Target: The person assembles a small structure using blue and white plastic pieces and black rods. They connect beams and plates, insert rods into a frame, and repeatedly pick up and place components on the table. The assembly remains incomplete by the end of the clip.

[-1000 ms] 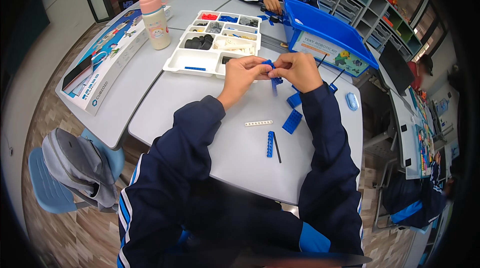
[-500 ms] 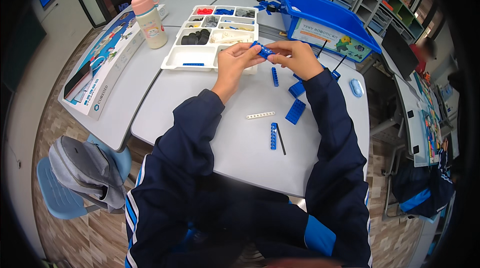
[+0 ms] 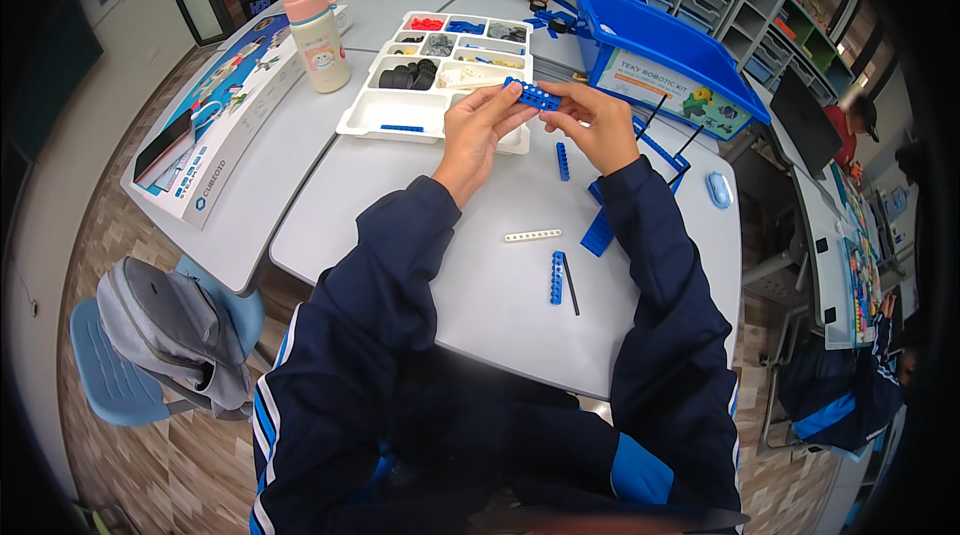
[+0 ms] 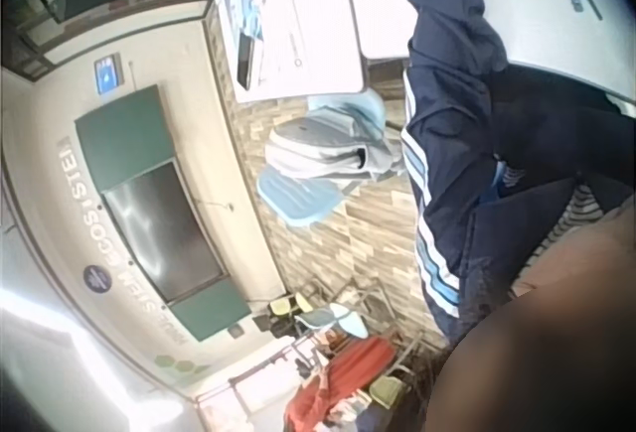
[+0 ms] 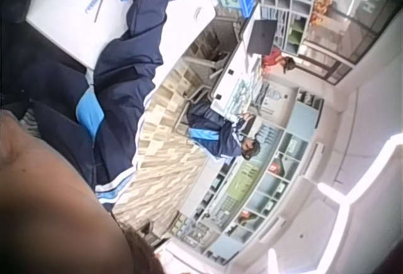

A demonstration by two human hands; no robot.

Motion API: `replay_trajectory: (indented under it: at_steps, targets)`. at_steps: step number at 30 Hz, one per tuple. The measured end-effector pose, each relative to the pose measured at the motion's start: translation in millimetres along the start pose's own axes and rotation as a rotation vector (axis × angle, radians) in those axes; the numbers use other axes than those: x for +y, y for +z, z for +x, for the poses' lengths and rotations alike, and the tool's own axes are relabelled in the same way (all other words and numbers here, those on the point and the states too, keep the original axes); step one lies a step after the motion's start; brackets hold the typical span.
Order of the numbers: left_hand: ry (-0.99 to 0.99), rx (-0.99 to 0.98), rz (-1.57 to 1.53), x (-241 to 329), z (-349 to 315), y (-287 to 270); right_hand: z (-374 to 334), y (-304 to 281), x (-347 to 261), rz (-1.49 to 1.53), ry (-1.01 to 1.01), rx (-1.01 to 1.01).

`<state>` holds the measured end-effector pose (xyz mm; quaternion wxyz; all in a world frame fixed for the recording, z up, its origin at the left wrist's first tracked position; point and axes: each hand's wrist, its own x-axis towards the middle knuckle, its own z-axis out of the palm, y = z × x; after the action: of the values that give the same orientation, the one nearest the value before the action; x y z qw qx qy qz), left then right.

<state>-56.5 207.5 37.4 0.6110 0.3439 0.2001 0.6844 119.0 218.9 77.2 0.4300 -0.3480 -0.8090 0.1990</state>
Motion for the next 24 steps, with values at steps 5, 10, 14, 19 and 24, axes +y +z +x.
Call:
replay_trajectory:
  at_steps: [5, 10, 14, 19, 24]
  targets:
    - [0.02, -0.089, 0.019, 3.3, 1.6, 1.8, 0.2, -8.4, -1.6, -0.092, -0.16, 0.037]
    - [0.211, -0.257, 0.282, 8.9, 4.9, 3.6, -0.5, -13.8, -2.4, -0.114, -0.197, 0.051]
    - [0.556, -0.246, 0.77, 17.4, 5.4, 2.8, -1.2, -12.8, 0.1, -0.003, -0.139, 0.047]
    - [0.719, -0.225, 0.925, 22.3, -1.6, 3.9, -2.3, -3.9, 0.4, 0.054, -0.136, 0.112]
    - [0.797, -0.183, 0.92, 23.5, -5.3, 7.9, -4.3, -0.6, -7.4, -0.014, -0.215, 0.171]
